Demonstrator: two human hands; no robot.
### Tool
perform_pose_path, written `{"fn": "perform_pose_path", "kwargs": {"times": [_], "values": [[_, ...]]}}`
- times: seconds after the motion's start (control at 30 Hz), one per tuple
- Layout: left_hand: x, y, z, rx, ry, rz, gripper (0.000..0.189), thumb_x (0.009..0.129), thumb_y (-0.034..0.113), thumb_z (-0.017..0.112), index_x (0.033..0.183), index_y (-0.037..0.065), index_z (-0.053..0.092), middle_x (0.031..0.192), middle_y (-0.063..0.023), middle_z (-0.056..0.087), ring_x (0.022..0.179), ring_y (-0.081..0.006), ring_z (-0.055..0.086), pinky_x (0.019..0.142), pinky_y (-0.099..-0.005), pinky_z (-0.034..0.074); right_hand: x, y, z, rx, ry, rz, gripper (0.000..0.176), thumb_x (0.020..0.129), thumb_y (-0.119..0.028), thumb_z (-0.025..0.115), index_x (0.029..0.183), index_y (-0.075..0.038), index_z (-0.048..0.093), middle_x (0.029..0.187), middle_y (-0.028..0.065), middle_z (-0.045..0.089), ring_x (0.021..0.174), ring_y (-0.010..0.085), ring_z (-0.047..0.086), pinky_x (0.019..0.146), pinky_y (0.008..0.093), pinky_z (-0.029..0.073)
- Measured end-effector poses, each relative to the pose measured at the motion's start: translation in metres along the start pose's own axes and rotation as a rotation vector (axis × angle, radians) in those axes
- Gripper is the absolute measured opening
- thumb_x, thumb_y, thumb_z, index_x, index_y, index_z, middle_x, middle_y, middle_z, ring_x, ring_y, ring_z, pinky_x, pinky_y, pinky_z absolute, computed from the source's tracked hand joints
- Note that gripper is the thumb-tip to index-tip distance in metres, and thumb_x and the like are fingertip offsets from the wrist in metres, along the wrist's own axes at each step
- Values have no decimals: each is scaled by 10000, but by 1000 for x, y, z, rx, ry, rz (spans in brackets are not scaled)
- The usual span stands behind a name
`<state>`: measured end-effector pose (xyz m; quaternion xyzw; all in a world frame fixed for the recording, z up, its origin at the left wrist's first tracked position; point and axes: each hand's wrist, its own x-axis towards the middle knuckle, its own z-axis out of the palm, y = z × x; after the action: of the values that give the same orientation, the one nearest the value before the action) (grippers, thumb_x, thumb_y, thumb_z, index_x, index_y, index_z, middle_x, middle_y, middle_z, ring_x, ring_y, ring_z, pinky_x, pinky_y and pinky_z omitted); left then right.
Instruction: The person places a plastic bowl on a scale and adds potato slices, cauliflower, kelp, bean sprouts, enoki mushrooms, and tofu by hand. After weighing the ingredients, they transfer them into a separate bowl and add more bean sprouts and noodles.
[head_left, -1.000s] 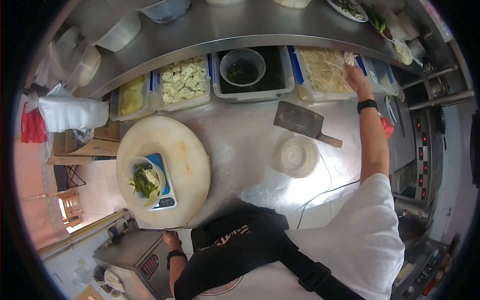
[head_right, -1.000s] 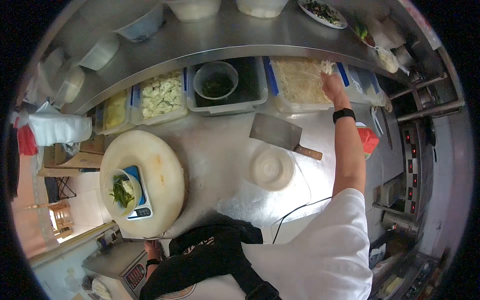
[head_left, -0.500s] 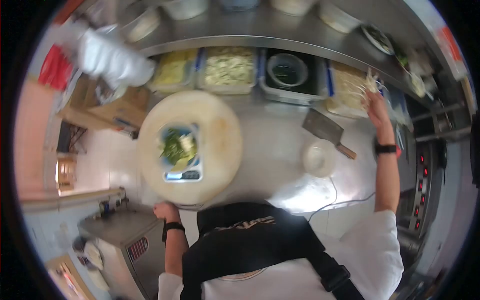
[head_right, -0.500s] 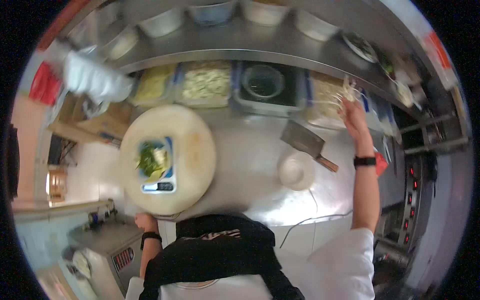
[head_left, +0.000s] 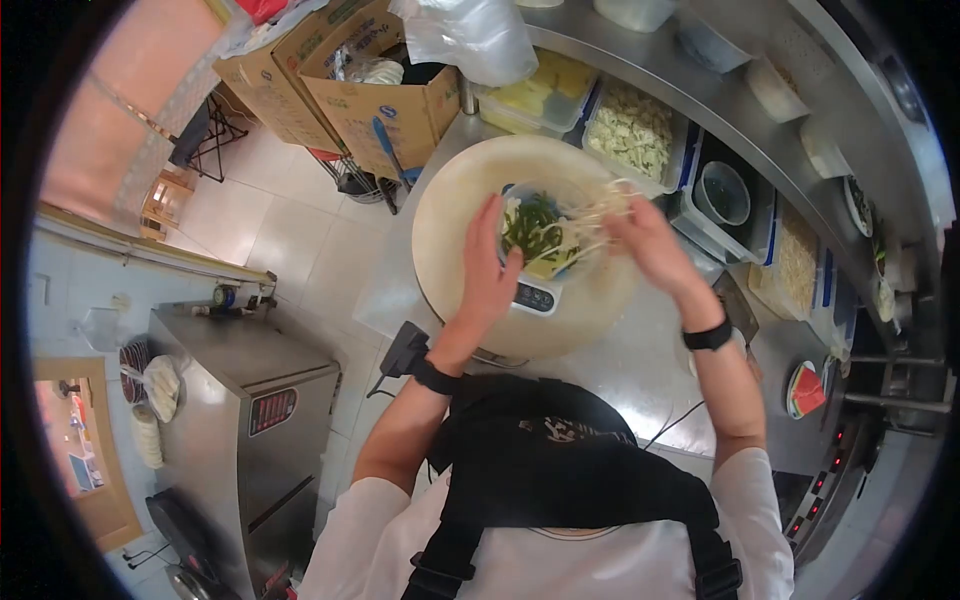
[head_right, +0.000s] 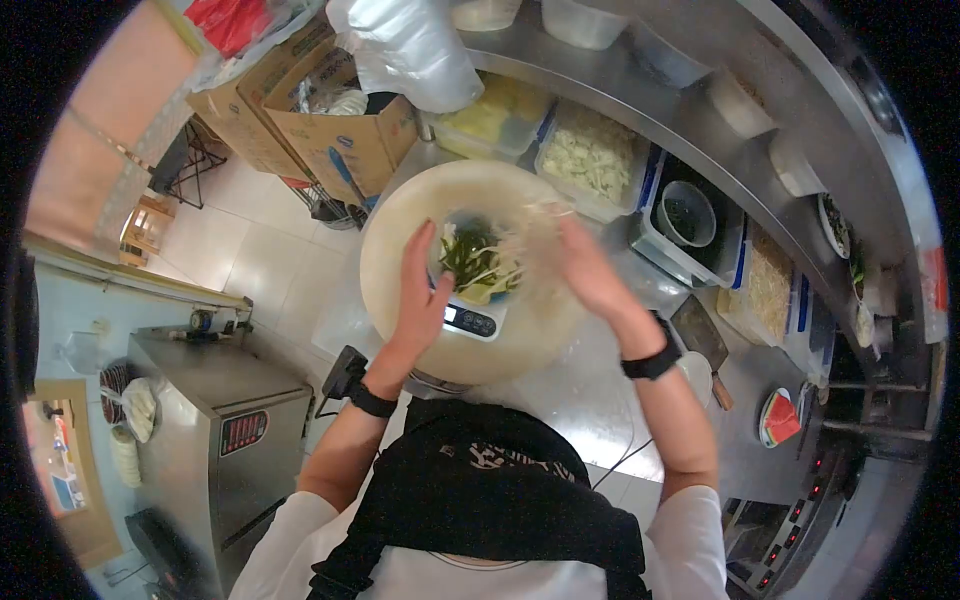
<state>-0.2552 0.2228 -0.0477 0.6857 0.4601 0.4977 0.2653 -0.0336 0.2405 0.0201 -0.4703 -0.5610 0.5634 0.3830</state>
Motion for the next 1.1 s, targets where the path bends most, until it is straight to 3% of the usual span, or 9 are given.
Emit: {"fn": "perform_pose_path", "kwargs": {"times": [0.07,0.13,0.23,0.4,0.47,0.67,0.77,0.93,1.1], "values": [[1,-2,4,-2,-4,14,597,737,-12,487,1306,-8,307,1339,-197,311,1253,-332,288,1046,-387,219,23,26,25,34,-36,0,342,859,-114,505,1183,-23,442,1104,116,517,933,230,531,783,338,444],[2,-4,3,-2,-19,29,617,725,-20,488,1312,-10,298,1344,-204,302,1254,-341,283,1047,-392,217,40,31,50,-632,5,-153,407,809,-104,544,1188,-8,431,1147,196,466,1004,317,495,855,376,415],[0,-5,-2,-43,-40,4,619,728,-27,467,1320,-12,286,1352,-196,300,1260,-329,289,1051,-387,209,28,8,62,-776,-88,-121,461,755,-94,586,1179,2,434,1149,244,435,1042,389,445,903,422,378],[15,1,-9,-545,-12,-160,499,852,54,401,1330,-15,278,1361,-175,317,1269,-288,295,1060,-362,188,3,-12,74,-1075,-106,-168,538,798,-104,574,1288,-84,353,1335,211,296,1124,415,405,936,432,372],[20,-3,-8,-402,-43,-117,474,872,86,403,1325,-4,299,1353,-177,335,1267,-297,301,1060,-373,184,-5,-19,73,-1153,-117,-159,552,800,-100,571,1303,-106,346,1361,205,272,1141,427,390,949,431,367],[49,13,-6,452,-195,122,431,890,185,430,1302,69,379,1309,-170,404,1268,-337,299,1044,-455,188,-32,-33,26,-818,-12,-418,394,766,-15,542,1158,-40,507,1219,201,449,1097,356,451,917,400,391],[56,3,-9,116,-82,213,377,873,228,442,1174,10,508,1277,-153,445,1203,-301,384,1030,-413,243,-68,-30,-44,-494,65,-301,308,809,-5,509,1110,-58,553,1238,117,474,1087,225,494,885,317,426],[-3,59,15,20,213,-116,305,922,148,410,1160,-42,436,1147,-147,480,1062,-228,469,946,-350,358,-158,11,-197,87,221,-138,259,793,35,510,1042,-3,574,992,71,615,930,134,564,831,273,452],[-81,29,30,205,463,-338,208,895,163,473,987,-23,450,962,-94,498,855,-179,494,786,-307,423,-224,51,-359,220,553,-285,228,896,-128,457,1094,-41,530,1084,89,579,1046,177,532,913,314,413]]}}
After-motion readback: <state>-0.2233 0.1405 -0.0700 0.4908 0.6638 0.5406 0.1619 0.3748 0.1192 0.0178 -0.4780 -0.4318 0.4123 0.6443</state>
